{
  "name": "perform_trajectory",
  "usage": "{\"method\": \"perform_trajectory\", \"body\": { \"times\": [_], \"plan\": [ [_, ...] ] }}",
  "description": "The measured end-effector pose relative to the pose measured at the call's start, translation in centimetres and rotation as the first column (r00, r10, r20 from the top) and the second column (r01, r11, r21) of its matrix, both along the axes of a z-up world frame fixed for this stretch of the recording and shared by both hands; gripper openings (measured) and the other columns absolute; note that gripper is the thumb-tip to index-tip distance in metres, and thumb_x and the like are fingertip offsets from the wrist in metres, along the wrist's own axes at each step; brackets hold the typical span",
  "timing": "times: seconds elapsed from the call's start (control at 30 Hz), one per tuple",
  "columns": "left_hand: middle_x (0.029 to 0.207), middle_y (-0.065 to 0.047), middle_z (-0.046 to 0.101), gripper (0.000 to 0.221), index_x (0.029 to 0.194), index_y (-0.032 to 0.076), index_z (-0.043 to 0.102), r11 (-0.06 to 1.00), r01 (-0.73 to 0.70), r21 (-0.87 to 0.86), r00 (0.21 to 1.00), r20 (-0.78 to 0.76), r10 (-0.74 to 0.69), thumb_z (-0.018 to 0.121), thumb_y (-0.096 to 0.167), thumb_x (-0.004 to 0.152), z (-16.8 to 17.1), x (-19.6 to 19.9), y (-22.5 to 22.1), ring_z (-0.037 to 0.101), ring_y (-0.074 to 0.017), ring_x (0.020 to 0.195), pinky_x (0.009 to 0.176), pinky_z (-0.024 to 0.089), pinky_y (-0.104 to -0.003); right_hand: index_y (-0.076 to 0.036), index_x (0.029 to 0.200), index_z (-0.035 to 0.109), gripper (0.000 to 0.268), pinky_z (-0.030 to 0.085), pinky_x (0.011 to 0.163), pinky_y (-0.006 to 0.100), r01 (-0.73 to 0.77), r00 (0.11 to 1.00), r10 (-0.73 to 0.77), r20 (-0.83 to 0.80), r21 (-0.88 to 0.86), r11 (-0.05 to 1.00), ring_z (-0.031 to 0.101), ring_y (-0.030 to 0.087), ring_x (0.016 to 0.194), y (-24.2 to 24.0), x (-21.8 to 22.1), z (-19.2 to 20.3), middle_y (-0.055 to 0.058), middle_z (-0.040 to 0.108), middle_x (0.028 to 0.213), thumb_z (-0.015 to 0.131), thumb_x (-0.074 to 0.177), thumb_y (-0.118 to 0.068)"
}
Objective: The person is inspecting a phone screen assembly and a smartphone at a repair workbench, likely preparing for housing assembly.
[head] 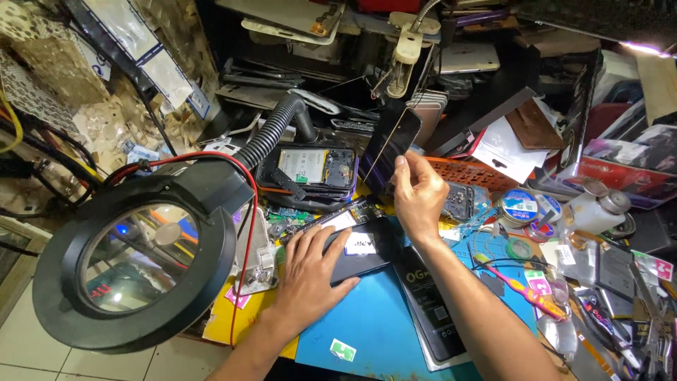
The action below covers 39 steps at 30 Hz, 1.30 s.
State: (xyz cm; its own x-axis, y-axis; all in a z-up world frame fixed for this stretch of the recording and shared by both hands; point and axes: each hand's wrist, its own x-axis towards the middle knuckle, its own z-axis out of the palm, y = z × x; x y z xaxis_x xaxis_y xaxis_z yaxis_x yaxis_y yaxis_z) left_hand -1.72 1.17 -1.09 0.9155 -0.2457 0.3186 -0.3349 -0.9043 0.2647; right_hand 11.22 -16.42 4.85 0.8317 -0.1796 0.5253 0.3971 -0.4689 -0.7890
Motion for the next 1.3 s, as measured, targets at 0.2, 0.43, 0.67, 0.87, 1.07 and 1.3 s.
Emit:
{"method": "perform_trajectory", "body": {
  "times": [0.2,0.43,0.67,0.87,1.07,1.3],
  "plan": [
    [0.145,-0.015,0.049,0.084,0.152,0.02,0.044,1.0,0.005,-0.004,1.0,-0.013,-0.005,0.075,0.057,0.084,-0.3,0.1,0.3,0.04,-0.0336,0.137,0.112,0.026,-0.054,0.001,0.117,0.074,0.028,0.058,0.062,0.03,-0.022,0.987,0.039,0.155,-0.107,0.994,0.072,0.015,0.071,-0.3,0.0,-1.8,0.009,0.077,0.084,0.061,0.103,-0.021],
    [0.145,-0.014,0.049,0.083,0.151,0.02,0.046,1.0,-0.002,-0.009,1.0,-0.007,0.002,0.074,0.059,0.084,-0.3,0.0,0.4,0.04,-0.0335,0.137,0.112,0.027,-0.054,-0.001,0.11,0.074,0.022,0.056,0.061,0.03,-0.05,0.983,0.07,0.169,-0.122,0.991,0.07,0.015,0.068,-0.7,-0.8,-0.8,0.007,0.074,0.079,0.062,0.104,-0.017],
    [0.147,-0.017,0.047,0.085,0.152,0.019,0.045,0.999,-0.009,-0.049,0.998,-0.06,0.006,0.076,0.06,0.083,0.0,0.0,0.5,0.037,-0.0358,0.14,0.113,0.026,-0.055,-0.001,0.114,0.071,0.023,0.058,0.066,0.029,-0.094,0.993,0.096,0.07,-0.031,0.995,0.07,0.015,0.074,-2.3,-1.4,1.9,0.008,0.073,0.089,0.06,0.106,-0.019],
    [0.156,-0.021,0.037,0.098,0.156,0.019,0.036,0.997,-0.059,-0.048,0.997,-0.055,0.056,0.079,0.064,0.08,-0.5,-0.1,0.4,0.028,-0.0384,0.147,0.116,0.02,-0.055,-0.005,0.11,0.07,0.024,0.056,0.077,0.03,-0.254,0.966,0.256,-0.039,0.048,0.966,0.064,0.011,0.073,-2.1,-2.5,4.0,0.003,0.068,0.078,0.06,0.105,-0.026],
    [0.156,-0.024,0.037,0.093,0.152,0.011,0.041,0.988,0.005,-0.153,0.997,0.079,0.007,0.084,0.048,0.079,0.9,-2.5,0.1,0.029,-0.0412,0.148,0.121,0.021,-0.052,-0.005,0.097,0.07,0.025,0.056,0.075,0.028,-0.415,0.904,0.423,-0.065,0.109,0.903,0.063,0.011,0.073,0.4,-5.0,3.8,0.003,0.066,0.078,0.059,0.104,-0.026],
    [0.1,-0.01,0.068,0.02,0.106,0.005,0.071,0.861,0.07,-0.504,0.888,0.425,0.176,0.067,0.019,0.093,3.3,-7.5,1.3,0.065,-0.0272,0.099,0.089,0.054,-0.037,-0.004,0.101,0.067,0.018,0.053,0.075,0.025,-0.525,0.769,0.615,-0.175,0.377,0.763,0.06,0.01,0.067,4.0,-6.5,0.9,0.003,0.064,0.07,0.066,0.1,-0.021]
  ]
}}
